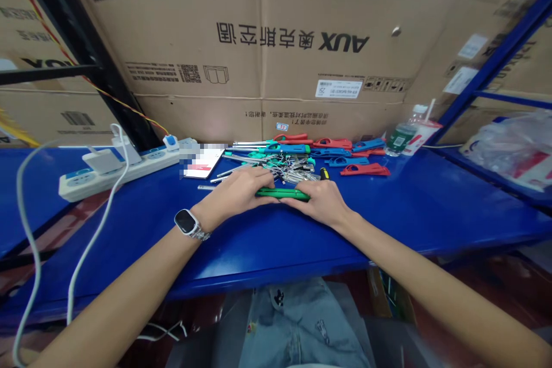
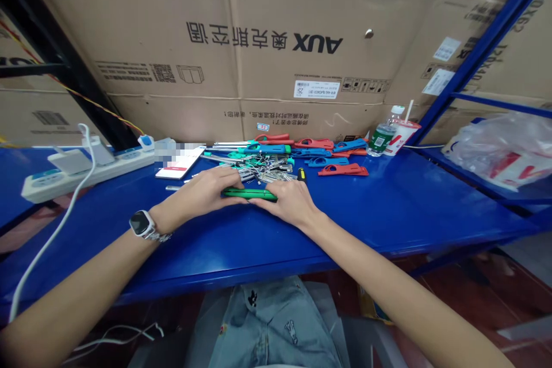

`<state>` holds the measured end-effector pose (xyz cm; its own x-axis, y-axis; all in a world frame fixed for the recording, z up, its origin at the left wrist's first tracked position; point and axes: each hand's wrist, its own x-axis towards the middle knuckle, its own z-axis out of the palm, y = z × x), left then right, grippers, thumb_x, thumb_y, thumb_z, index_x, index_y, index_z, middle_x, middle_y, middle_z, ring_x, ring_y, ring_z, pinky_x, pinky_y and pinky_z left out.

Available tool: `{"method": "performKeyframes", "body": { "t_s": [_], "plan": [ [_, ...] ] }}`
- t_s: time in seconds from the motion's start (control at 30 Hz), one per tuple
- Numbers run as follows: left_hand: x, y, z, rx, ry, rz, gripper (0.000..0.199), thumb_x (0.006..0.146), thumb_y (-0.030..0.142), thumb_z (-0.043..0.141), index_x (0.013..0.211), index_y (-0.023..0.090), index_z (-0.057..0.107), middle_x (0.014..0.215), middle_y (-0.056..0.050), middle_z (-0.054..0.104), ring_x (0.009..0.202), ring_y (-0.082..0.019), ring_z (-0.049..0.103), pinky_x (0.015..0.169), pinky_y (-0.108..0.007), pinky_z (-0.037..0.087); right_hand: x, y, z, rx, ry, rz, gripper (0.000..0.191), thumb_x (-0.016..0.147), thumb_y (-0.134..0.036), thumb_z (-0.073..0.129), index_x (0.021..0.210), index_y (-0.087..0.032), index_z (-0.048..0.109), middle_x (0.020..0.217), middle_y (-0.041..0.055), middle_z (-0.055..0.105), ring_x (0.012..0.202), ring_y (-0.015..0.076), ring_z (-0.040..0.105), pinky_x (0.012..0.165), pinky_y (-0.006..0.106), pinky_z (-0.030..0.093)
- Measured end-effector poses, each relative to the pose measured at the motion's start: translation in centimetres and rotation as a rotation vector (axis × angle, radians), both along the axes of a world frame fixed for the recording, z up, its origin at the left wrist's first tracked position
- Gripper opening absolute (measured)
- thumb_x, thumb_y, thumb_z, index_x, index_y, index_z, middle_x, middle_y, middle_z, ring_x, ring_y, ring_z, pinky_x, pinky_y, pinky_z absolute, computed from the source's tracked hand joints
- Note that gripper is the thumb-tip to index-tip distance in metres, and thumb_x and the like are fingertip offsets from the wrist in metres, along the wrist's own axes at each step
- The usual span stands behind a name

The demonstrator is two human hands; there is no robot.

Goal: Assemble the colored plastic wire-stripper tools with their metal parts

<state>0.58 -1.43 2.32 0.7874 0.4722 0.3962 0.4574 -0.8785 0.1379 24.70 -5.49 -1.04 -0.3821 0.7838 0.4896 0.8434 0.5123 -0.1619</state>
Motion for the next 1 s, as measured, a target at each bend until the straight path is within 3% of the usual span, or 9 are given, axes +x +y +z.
{"method": "performKeyframes", "body": {
  "t_s": [0.2, 0.43, 0.7, 1.0],
  "plan": [
    [-0.7, 0.2, 0.6, -0.118, 0.043, 0.039, 0.015, 0.093, 0.03, 0.07, 0.104, 0.02, 0.072, 0.097, -0.006, 0.072, 0.091, -0.022, 0.065, 0.084, -0.035, 0.047, 0.4, 0.1, 0.0, 0.036, 0.011, 0.014, 0.051, 0.094, -0.059, 0.063, 0.064, -0.019, 0.06, 0.063, 0.0, 0.066, 0.058, 0.0138, 0.056, 0.057, 0.027, 0.025],
    [-1.5, 1.1, 0.0, -0.167, 0.014, 0.014, 0.023, 0.095, 0.039, 0.068, 0.107, 0.022, 0.076, 0.095, -0.007, 0.074, 0.09, -0.023, 0.066, 0.083, -0.037, 0.048, 0.2, 0.0, -0.1, -0.004, 0.009, 0.01, 0.051, 0.095, -0.06, 0.06, 0.066, -0.019, 0.064, 0.063, 0.0013, 0.067, 0.058, 0.0143, 0.056, 0.057, 0.028, 0.024],
    [-1.2, 0.7, 0.1, -0.211, -0.029, 0.015, 0.021, 0.095, 0.038, 0.068, 0.104, 0.022, 0.077, 0.094, -0.007, 0.073, 0.088, -0.022, 0.065, 0.08, -0.035, 0.049, -0.4, -0.4, -0.2, 0.015, -0.052, 0.059, 0.032, 0.099, -0.044, 0.054, 0.097, -0.02, 0.074, 0.086, 0.0044, 0.079, 0.066, 0.0178, 0.066, 0.056, 0.029, 0.021],
    [-0.7, -0.2, 0.6, -0.159, -0.006, 0.061, 0.016, 0.095, 0.026, 0.061, 0.106, 0.02, 0.072, 0.097, -0.007, 0.072, 0.09, -0.023, 0.064, 0.085, -0.038, 0.048, -0.5, -0.4, -0.1, -0.036, -0.003, 0.016, 0.04, 0.1, -0.051, 0.056, 0.082, -0.019, 0.072, 0.077, 0.0026, 0.075, 0.068, 0.0161, 0.064, 0.057, 0.028, 0.021]
  ]
}}
